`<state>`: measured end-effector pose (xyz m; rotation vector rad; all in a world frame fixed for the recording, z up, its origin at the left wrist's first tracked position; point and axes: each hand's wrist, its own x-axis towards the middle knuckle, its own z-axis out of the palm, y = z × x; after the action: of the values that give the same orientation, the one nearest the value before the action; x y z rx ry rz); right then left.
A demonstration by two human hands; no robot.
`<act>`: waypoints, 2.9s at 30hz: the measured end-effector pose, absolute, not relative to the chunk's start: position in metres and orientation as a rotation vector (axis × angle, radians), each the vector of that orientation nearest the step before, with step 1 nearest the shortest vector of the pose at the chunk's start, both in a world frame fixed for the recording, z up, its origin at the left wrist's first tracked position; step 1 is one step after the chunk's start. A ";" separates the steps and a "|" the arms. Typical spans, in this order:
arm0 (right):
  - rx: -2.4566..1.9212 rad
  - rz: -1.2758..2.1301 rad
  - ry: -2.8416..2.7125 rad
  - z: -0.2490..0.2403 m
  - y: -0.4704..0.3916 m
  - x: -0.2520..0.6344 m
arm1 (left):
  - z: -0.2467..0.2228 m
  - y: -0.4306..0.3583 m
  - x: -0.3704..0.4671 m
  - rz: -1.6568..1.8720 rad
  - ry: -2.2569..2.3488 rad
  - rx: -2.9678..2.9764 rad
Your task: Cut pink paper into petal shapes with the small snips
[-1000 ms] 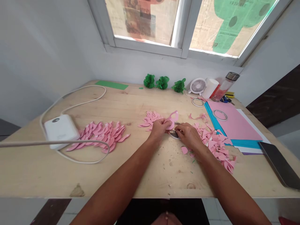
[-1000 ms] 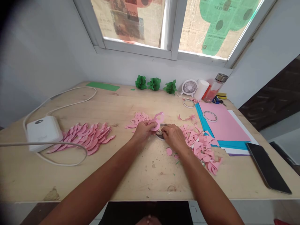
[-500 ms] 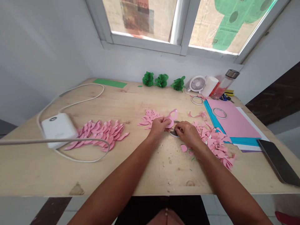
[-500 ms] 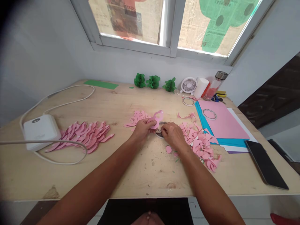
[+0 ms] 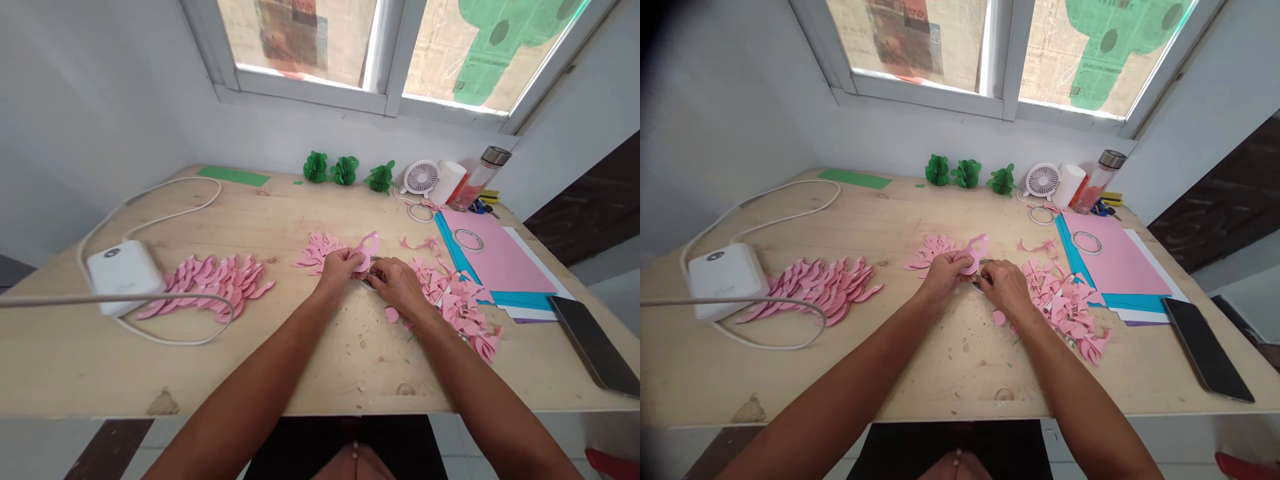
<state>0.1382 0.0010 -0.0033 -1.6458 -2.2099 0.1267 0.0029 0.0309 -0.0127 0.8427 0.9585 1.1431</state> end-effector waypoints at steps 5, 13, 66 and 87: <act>-1.662 0.117 -2.201 -0.004 0.002 0.137 | -0.012 0.030 0.003 1.143 0.951 0.848; -1.707 0.268 -2.099 -0.001 0.001 0.139 | -0.013 0.031 0.002 1.180 0.967 0.840; -1.577 0.738 -1.690 -0.010 0.004 0.138 | -0.009 0.028 0.005 1.196 0.886 0.802; -1.636 0.797 -1.815 0.000 0.008 0.156 | -0.011 0.030 0.005 1.194 0.881 0.796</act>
<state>0.1557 0.0079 -0.0002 -1.6355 -1.8147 0.7974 0.0048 0.0295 -0.0114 0.7961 0.8809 1.1942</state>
